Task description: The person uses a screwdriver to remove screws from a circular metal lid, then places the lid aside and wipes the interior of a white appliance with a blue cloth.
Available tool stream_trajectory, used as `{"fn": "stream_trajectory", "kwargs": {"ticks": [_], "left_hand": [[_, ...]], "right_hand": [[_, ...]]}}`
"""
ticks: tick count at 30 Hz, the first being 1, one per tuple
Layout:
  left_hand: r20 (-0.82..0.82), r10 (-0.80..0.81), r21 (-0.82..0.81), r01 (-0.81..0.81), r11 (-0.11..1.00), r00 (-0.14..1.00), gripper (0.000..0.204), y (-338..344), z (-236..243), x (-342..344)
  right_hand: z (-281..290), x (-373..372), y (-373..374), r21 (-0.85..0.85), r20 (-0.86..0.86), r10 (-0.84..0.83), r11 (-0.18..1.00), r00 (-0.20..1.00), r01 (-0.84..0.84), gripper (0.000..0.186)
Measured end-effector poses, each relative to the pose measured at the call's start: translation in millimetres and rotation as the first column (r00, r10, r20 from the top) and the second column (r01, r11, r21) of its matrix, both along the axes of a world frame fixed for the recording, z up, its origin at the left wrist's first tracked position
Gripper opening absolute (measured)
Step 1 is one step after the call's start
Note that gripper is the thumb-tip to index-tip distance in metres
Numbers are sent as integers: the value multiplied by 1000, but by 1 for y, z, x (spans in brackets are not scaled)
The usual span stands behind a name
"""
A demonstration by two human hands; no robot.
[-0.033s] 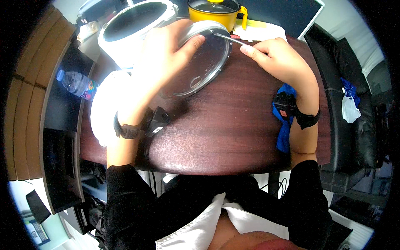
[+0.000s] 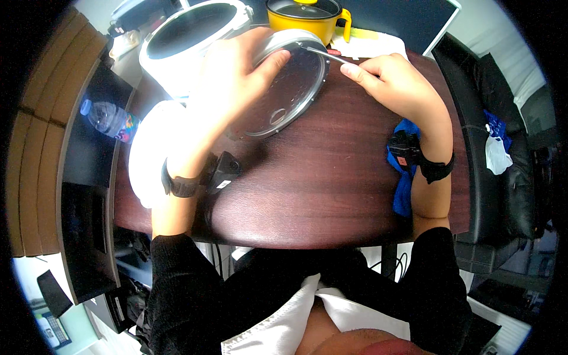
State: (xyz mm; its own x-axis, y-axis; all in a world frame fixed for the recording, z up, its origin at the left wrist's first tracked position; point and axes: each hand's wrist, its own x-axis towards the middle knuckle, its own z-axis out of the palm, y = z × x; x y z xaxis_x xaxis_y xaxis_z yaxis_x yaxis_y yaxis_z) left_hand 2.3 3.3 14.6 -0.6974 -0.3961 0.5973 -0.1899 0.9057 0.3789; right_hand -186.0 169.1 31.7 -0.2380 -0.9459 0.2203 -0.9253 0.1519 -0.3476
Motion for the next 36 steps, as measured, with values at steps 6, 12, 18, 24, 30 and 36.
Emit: {"fn": "stream_trajectory", "kwargs": {"ticks": [6,12,18,24,30,36], "left_hand": [[-4,-22,-35,22,999,1000,47,-1,1,-1],[-16,-30,-38,29,999,999,47,0,1,-1],[6,-11,4,11,1000,1000,46,1,1,-1],[-30,-42,-95,39,995,999,40,-1,-3,-4],[-56,-51,-123,44,991,997,35,-2,-3,-4],[-19,-21,-115,18,993,1000,33,-4,-4,-4]], "right_hand": [[1,2,-1,13,-21,-25,1000,999,25,51],[-4,-1,1,-15,6,-1,1000,1000,1,50],[-5,0,-1,2,-1,-29,1000,1000,29,53],[-2,-1,-4,139,98,-64,989,993,50,61],[-11,-10,-12,345,488,-143,938,861,-39,63],[-27,-9,-15,255,756,-60,944,652,-209,58]]}}
